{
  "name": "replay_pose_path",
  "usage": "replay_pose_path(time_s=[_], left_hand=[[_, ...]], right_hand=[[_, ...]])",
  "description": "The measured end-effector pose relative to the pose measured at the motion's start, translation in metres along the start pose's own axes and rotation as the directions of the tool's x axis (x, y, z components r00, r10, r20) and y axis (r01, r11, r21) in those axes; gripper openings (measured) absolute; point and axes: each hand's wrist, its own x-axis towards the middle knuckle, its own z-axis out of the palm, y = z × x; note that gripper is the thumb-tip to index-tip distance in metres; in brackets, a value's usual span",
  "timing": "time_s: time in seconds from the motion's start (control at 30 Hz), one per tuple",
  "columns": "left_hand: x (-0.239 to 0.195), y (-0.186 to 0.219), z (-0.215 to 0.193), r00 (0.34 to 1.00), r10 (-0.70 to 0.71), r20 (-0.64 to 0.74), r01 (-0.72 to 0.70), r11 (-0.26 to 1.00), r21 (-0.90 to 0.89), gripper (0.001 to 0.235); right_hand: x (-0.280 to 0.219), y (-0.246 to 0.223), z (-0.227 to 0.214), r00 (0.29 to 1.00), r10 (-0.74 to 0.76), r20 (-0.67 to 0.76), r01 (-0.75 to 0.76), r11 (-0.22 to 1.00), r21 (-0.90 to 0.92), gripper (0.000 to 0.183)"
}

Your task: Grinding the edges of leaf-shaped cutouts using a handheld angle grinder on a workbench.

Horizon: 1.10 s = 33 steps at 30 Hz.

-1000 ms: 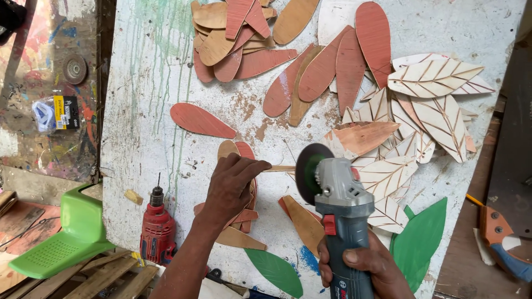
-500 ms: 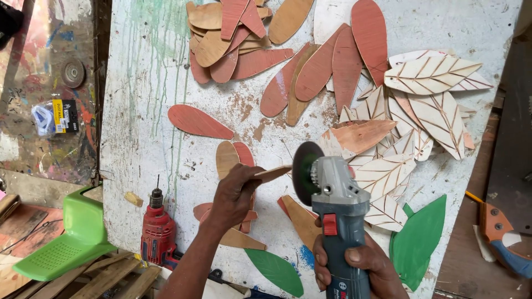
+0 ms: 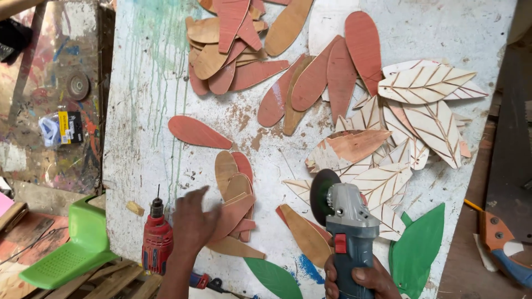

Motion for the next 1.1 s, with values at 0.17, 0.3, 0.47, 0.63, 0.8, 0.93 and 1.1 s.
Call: replay_pose_path(time_s=[0.17, 0.3, 0.47, 0.63, 0.8, 0.93, 1.1], left_hand=[[0.073, 0.121, -0.003, 0.873, 0.240, -0.425, -0.397, 0.855, -0.335, 0.024], [0.163, 0.269, -0.007, 0.861, 0.392, -0.324, -0.501, 0.764, -0.407, 0.072], [0.224, 0.316, 0.038, 0.894, 0.376, -0.245, -0.392, 0.920, -0.020, 0.095], [0.180, 0.273, -0.016, 0.871, 0.484, -0.086, -0.444, 0.700, -0.560, 0.078], [0.113, 0.217, -0.045, 0.818, 0.565, 0.107, -0.343, 0.628, -0.699, 0.045], [0.075, 0.189, -0.040, 0.806, 0.583, 0.105, -0.443, 0.711, -0.546, 0.041], [0.043, 0.175, -0.034, 0.640, 0.765, -0.069, -0.738, 0.587, -0.333, 0.036]], right_hand=[[-0.007, -0.001, 0.001, 0.990, -0.135, 0.034, 0.134, 0.991, 0.031, 0.063], [-0.008, 0.006, -0.019, 0.966, -0.186, 0.182, 0.175, 0.982, 0.073, 0.075], [-0.013, 0.017, -0.046, 0.971, -0.118, 0.208, 0.091, 0.987, 0.135, 0.075], [-0.010, 0.020, -0.050, 0.981, -0.126, 0.147, 0.112, 0.989, 0.101, 0.080], [-0.019, -0.006, 0.027, 0.968, -0.250, -0.021, 0.249, 0.967, -0.047, 0.059], [-0.012, -0.013, 0.048, 0.946, -0.310, -0.096, 0.301, 0.948, -0.103, 0.056], [-0.012, -0.018, 0.053, 0.963, -0.256, -0.082, 0.246, 0.962, -0.118, 0.054]])
